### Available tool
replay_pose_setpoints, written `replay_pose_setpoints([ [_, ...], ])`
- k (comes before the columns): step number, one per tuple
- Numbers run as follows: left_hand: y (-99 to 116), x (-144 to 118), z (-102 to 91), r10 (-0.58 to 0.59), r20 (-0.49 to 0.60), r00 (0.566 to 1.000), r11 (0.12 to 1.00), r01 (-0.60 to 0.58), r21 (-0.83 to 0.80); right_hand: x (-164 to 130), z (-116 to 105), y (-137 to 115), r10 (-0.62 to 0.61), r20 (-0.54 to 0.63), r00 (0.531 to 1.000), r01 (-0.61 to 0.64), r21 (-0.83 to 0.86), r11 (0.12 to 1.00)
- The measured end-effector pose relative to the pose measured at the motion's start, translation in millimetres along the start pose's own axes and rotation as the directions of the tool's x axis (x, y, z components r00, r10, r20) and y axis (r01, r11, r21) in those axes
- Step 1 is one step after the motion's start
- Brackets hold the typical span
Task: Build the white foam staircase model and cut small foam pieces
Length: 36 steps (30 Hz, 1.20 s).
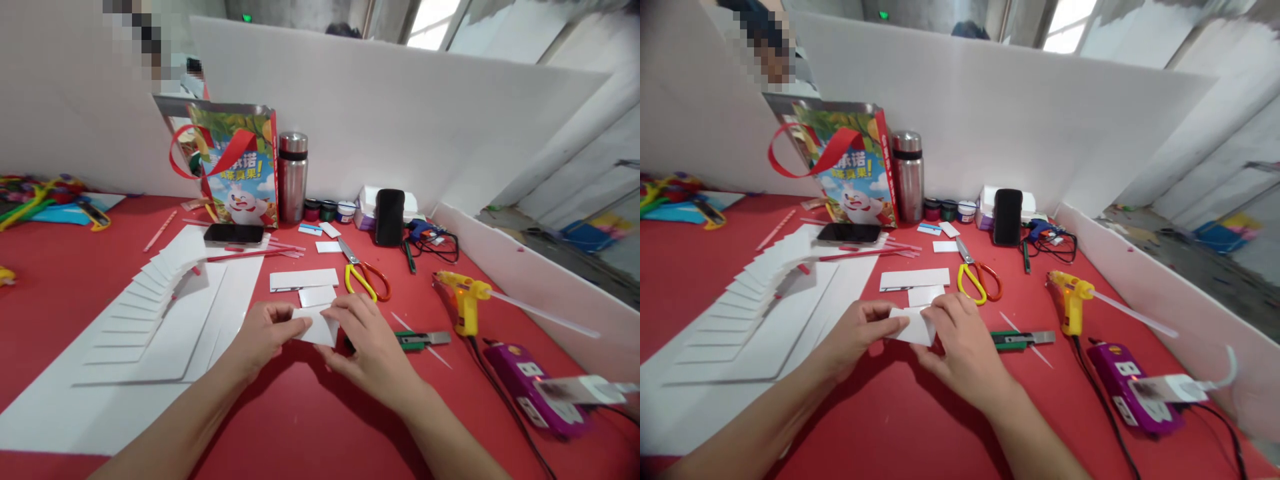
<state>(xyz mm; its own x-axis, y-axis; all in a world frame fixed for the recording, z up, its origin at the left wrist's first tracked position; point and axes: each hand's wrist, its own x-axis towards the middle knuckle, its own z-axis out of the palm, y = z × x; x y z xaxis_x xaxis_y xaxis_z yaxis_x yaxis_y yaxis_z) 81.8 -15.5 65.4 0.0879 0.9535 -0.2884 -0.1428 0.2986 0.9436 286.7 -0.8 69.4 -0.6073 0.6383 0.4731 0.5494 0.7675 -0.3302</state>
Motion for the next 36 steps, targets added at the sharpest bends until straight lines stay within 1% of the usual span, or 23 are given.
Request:
replay_pose_setpoints([
  [3, 0, 0, 1.1, 0.012, -0.006, 1.0, 0.998, -0.011, 0.056, 1, 2, 2, -0.037, 0.005, 0.999, 0.037, -0.019, 0.999],
  [9, 7, -7, 7.5, 0.128, -0.023, 0.991, 0.979, -0.123, 0.163, 0, 3, 5, -0.091, -0.07, 0.993, 0.091, -0.006, 0.996],
  [11, 10, -10, 9.3, 0.153, -0.015, 0.988, 0.977, -0.149, 0.153, 0, 1, 5, -0.1, -0.105, 0.989, 0.1, -0.007, 0.995],
  [13, 13, -13, 9.9, 0.187, 0.021, 0.982, 0.976, -0.188, 0.107, -1, 0, 5, -0.096, -0.138, 0.986, 0.098, 0.004, 0.995],
  [16, 12, -14, 8.3, 0.232, 0.088, 0.969, 0.972, -0.234, 0.015, 0, -2, 3, -0.039, -0.21, 0.977, 0.061, 0.101, 0.993],
  [19, 8, -11, 4.7, 0.259, 0.111, 0.96, 0.965, -0.251, -0.079, 2, -2, 3, 0.068, -0.253, 0.965, -0.003, 0.247, 0.969],
  [22, 4, -7, 0.9, 0.265, 0.068, 0.962, 0.96, -0.257, -0.111, 2, -1, 4, 0.129, -0.235, 0.963, -0.051, 0.31, 0.949],
  [27, 5, -6, -2.9, 0.288, -0.017, 0.957, 0.953, -0.288, -0.088, 0, 0, 7, 0.128, -0.194, 0.973, -0.061, 0.32, 0.945],
  [30, 10, -5, -6.5, 0.325, -0.08, 0.942, 0.946, -0.325, 0.018, 0, -1, 9, 0.075, -0.136, 0.988, -0.033, 0.289, 0.957],
  [32, 16, -6, -10.8, 0.387, -0.099, 0.917, 0.914, -0.367, 0.175, 0, -2, 9, 0.011, -0.077, 0.997, 0.007, 0.23, 0.973],
  [33, 20, -7, -13.3, 0.43, -0.076, 0.9, 0.877, -0.396, 0.273, 1, -3, 8, -0.017, -0.042, 0.999, 0.025, 0.193, 0.981],
  [34, 24, -9, -15.8, 0.475, -0.022, 0.88, 0.822, -0.434, 0.369, 1, -3, 7, -0.039, 0.0, 0.999, 0.038, 0.154, 0.987],
  [35, 27, -11, -18.0, 0.514, 0.06, 0.856, 0.747, -0.481, 0.459, 1, -3, 6, -0.053, 0.046, 0.998, 0.048, 0.116, 0.992],
  [36, 28, -15, -19.7, 0.524, 0.157, 0.837, 0.669, -0.519, 0.532, 1, -3, 4, -0.061, 0.097, 0.993, 0.053, 0.082, 0.995],
])
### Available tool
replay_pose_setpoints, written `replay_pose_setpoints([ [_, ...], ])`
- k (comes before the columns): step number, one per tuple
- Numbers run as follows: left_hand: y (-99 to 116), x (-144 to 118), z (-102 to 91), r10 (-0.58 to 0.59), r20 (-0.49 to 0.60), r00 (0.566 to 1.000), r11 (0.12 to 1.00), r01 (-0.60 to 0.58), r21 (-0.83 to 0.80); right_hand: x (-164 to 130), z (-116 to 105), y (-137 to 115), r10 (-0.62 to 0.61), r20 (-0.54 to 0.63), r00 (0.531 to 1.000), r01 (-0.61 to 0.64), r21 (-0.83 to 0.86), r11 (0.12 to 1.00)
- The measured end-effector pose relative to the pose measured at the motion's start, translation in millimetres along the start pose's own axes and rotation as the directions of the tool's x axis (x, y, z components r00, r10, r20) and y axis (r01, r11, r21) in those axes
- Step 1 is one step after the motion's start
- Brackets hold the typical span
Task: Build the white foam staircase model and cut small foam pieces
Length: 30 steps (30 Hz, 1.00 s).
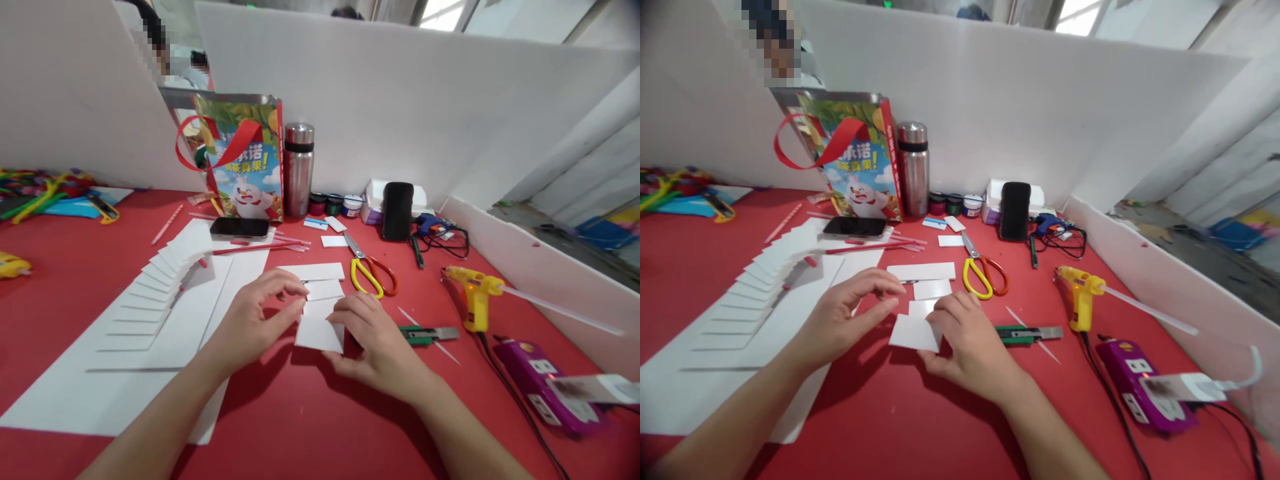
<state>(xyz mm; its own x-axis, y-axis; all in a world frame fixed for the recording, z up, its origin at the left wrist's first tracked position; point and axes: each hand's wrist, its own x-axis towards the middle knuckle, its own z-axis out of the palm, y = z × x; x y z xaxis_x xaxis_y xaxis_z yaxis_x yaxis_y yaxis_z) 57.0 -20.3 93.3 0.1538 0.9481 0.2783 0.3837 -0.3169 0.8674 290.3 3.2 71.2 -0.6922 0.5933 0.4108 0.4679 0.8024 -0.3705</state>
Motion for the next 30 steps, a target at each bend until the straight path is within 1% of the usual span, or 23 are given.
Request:
replay_pose_setpoints([
  [1, 2, -3, -1.8, 0.053, 0.078, 0.996, 0.995, -0.059, 0.081, 1, 0, -2, 0.001, 0.051, 0.999, 0.0, -0.03, 1.0],
  [3, 4, -13, -1.2, 0.094, 0.225, 0.97, 0.967, -0.142, 0.21, 2, 1, -5, 0.004, 0.137, 0.991, 0.006, -0.072, 0.997],
  [5, 5, -24, 4.0, 0.065, 0.321, 0.945, 0.94, -0.166, 0.298, 3, 3, -7, 0.004, 0.192, 0.981, 0.014, -0.09, 0.996],
  [7, 3, -32, 10.9, 0.028, 0.372, 0.928, 0.919, -0.17, 0.355, 4, 4, -9, 0.002, 0.22, 0.975, 0.019, -0.092, 0.996],
  [9, 2, -36, 17.0, 0.029, 0.391, 0.92, 0.9, -0.195, 0.391, 5, 5, -9, 0.0, 0.239, 0.971, 0.022, -0.09, 0.996],
  [12, 0, -35, 22.7, 0.035, 0.42, 0.907, 0.875, -0.231, 0.425, 5, 6, -9, 0.008, 0.254, 0.967, 0.014, -0.084, 0.996],
  [16, -1, -32, 25.5, -0.004, 0.453, 0.891, 0.855, -0.232, 0.464, 5, 7, -8, 0.005, 0.255, 0.967, 0.01, -0.059, 0.998],
  [22, -3, -34, 25.4, -0.018, 0.432, 0.902, 0.876, -0.195, 0.442, 10, 3, -6, 0.008, 0.312, 0.95, -0.007, -0.004, 1.0],
  [26, -4, -34, 26.2, -0.02, 0.436, 0.9, 0.877, -0.194, 0.44, 11, -2, -9, 0.041, 0.353, 0.935, -0.031, -0.034, 0.999],
  [28, -4, -35, 27.9, -0.016, 0.425, 0.905, 0.871, -0.196, 0.451, 10, -5, -11, 0.061, 0.36, 0.931, -0.046, -0.05, 0.998],
  [30, -5, -37, 29.8, -0.018, 0.402, 0.915, 0.869, -0.184, 0.459, 6, -9, -10, 0.08, 0.34, 0.937, -0.066, -0.052, 0.996],
])
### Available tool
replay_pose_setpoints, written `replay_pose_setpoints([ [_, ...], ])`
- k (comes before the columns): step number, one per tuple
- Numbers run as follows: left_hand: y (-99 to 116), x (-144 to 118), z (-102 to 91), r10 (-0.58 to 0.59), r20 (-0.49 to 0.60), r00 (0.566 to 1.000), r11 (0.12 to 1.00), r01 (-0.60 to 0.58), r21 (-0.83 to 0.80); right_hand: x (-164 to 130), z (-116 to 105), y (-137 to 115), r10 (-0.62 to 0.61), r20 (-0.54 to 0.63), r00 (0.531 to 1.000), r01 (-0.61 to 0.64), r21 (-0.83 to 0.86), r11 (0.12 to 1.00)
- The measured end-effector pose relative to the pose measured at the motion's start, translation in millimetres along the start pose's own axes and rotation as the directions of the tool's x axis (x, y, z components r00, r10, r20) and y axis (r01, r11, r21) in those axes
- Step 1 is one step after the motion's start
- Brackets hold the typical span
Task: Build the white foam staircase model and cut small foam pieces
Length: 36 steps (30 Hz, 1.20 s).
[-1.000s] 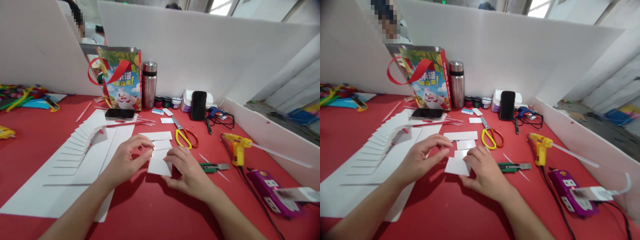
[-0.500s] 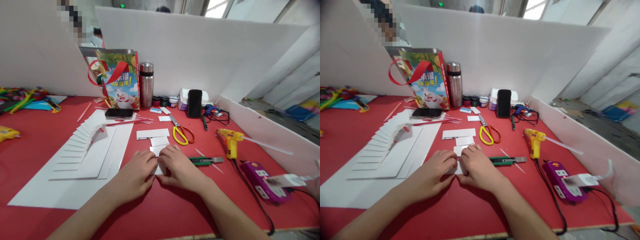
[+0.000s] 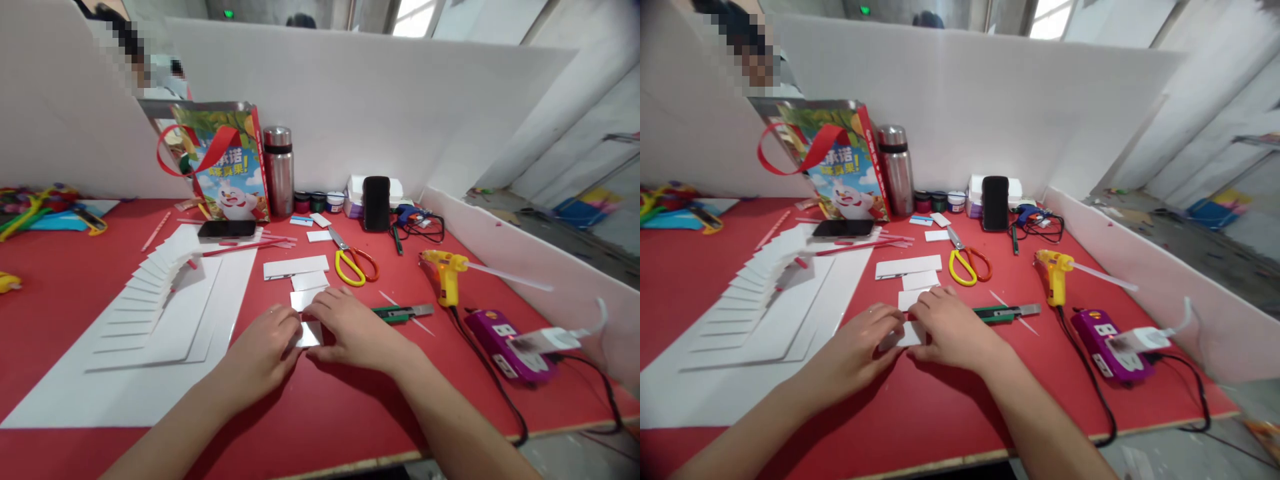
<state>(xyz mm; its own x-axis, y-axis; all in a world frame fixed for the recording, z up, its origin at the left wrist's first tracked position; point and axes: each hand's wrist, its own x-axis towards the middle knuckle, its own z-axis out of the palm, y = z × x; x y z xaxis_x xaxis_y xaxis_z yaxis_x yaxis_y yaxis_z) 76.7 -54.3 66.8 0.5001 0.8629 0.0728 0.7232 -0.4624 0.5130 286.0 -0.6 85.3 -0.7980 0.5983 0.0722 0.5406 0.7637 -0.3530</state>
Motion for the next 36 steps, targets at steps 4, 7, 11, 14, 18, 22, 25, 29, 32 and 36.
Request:
replay_pose_setpoints([
  [4, 0, -1, 3.2, -0.043, -0.018, 0.999, 0.999, 0.043, -0.032, -15, -10, 8, 0.062, -0.111, 0.992, -0.064, -0.008, 0.998],
  [7, -1, -2, 4.4, -0.031, -0.032, 0.999, 0.999, 0.03, -0.039, -25, -21, 15, 0.129, -0.215, 0.968, -0.145, -0.061, 0.988],
  [11, 0, -5, 6.8, -0.031, -0.054, 0.998, 0.999, 0.029, -0.021, -21, -39, 27, 0.321, -0.34, 0.884, -0.376, -0.11, 0.92],
  [14, 3, -5, 9.2, -0.049, -0.073, 0.996, 0.999, 0.049, -0.007, -3, -47, 41, 0.511, -0.288, 0.81, -0.57, -0.186, 0.8],
  [18, 7, -4, 12.7, -0.05, -0.084, 0.995, 0.998, 0.053, 0.034, 25, -45, 61, 0.572, -0.232, 0.787, -0.617, -0.268, 0.74],
  [22, 9, -3, 17.1, -0.037, -0.092, 0.995, 0.996, 0.044, 0.078, 42, -39, 69, 0.599, -0.195, 0.777, -0.627, -0.33, 0.706],
  [25, 10, -3, 19.9, -0.044, -0.108, 0.993, 0.995, 0.054, 0.089, 40, -41, 62, 0.608, -0.171, 0.775, -0.624, -0.361, 0.693],
  [29, 10, -4, 21.4, -0.062, -0.106, 0.992, 0.994, 0.072, 0.088, 6, -47, 34, 0.6, -0.132, 0.789, -0.598, -0.385, 0.703],
  [32, 11, -4, 20.1, -0.072, -0.081, 0.994, 0.994, 0.079, 0.081, -31, -45, 13, 0.564, -0.04, 0.825, -0.533, -0.389, 0.752],
  [36, 15, -3, 18.3, -0.108, -0.057, 0.993, 0.989, 0.113, 0.097, -56, -29, 5, 0.492, 0.01, 0.871, -0.431, -0.466, 0.773],
])
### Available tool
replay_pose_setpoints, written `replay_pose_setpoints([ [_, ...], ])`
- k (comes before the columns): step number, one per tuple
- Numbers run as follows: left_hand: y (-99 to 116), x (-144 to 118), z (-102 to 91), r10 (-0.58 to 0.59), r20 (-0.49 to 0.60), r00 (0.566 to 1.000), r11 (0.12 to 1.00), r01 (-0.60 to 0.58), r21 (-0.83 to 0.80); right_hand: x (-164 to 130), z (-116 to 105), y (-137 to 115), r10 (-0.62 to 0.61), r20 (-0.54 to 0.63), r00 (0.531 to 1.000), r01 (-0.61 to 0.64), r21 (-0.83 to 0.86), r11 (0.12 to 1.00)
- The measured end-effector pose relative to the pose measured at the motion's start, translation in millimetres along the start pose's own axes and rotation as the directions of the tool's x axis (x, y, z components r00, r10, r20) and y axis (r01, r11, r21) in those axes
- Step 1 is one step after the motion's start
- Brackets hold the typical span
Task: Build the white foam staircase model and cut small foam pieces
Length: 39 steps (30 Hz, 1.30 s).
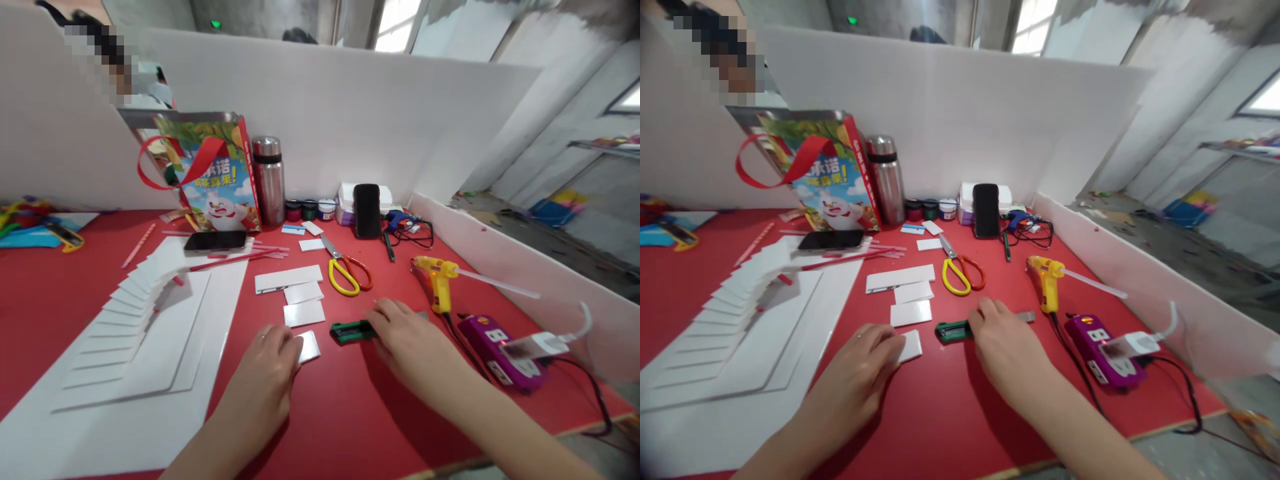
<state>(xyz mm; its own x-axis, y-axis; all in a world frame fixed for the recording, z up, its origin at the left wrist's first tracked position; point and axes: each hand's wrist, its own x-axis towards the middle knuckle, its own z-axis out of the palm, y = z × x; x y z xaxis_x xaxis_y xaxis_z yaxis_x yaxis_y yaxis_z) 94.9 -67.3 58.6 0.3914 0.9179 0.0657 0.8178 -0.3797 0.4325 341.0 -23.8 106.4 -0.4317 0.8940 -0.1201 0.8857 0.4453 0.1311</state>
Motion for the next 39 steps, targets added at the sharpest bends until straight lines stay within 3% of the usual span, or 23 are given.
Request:
replay_pose_setpoints([
  [5, 3, 1, 1.7, 0.017, -0.03, 0.999, 1.0, -0.016, 0.023, 14, 15, -6, -0.09, -0.039, 0.995, 0.083, -0.144, 0.986],
  [9, 2, 1, 3.2, 0.013, -0.042, 0.999, 1.0, -0.013, 0.014, 14, 17, 1, -0.104, -0.063, 0.993, 0.095, -0.134, 0.986],
  [12, 0, 1, 3.4, 0.015, -0.049, 0.999, 1.0, -0.014, 0.014, -2, 10, 8, -0.095, -0.187, 0.978, 0.083, -0.071, 0.994],
  [16, -1, 0, 3.5, 0.025, -0.041, 0.999, 1.0, -0.024, 0.02, -29, 1, 7, -0.192, -0.43, 0.882, 0.177, -0.076, 0.981],
  [19, -1, 0, 3.0, 0.014, -0.033, 0.999, 1.0, -0.014, 0.017, -46, 10, 3, -0.338, -0.45, 0.827, 0.309, -0.139, 0.941],
  [22, -1, 1, 1.6, 0.021, -0.024, 0.999, 1.0, -0.021, 0.0, -59, 34, 8, -0.355, -0.385, 0.852, 0.334, -0.123, 0.935],
  [25, -3, 1, 0.7, 0.027, -0.037, 0.999, 0.999, -0.028, -0.019, -70, 54, 25, -0.321, -0.319, 0.892, 0.323, -0.049, 0.945],
  [28, -1, -1, 3.1, 0.007, -0.057, 0.998, 1.0, -0.008, -0.03, -77, 58, 38, -0.225, -0.319, 0.921, 0.264, 0.082, 0.961],
  [31, 5, -3, 9.2, -0.001, -0.065, 0.998, 0.999, -0.002, -0.041, -72, 50, 36, 0.031, -0.322, 0.946, 0.035, 0.195, 0.98],
  [33, 10, -3, 13.8, 0.004, -0.069, 0.998, 0.999, -0.007, -0.042, -62, 45, 28, 0.191, -0.264, 0.946, -0.14, 0.2, 0.97],
  [39, 15, -1, 17.5, -0.013, -0.08, 0.997, 1.0, 0.011, -0.026, -39, 40, 14, 0.304, -0.017, 0.953, -0.292, 0.225, 0.929],
])
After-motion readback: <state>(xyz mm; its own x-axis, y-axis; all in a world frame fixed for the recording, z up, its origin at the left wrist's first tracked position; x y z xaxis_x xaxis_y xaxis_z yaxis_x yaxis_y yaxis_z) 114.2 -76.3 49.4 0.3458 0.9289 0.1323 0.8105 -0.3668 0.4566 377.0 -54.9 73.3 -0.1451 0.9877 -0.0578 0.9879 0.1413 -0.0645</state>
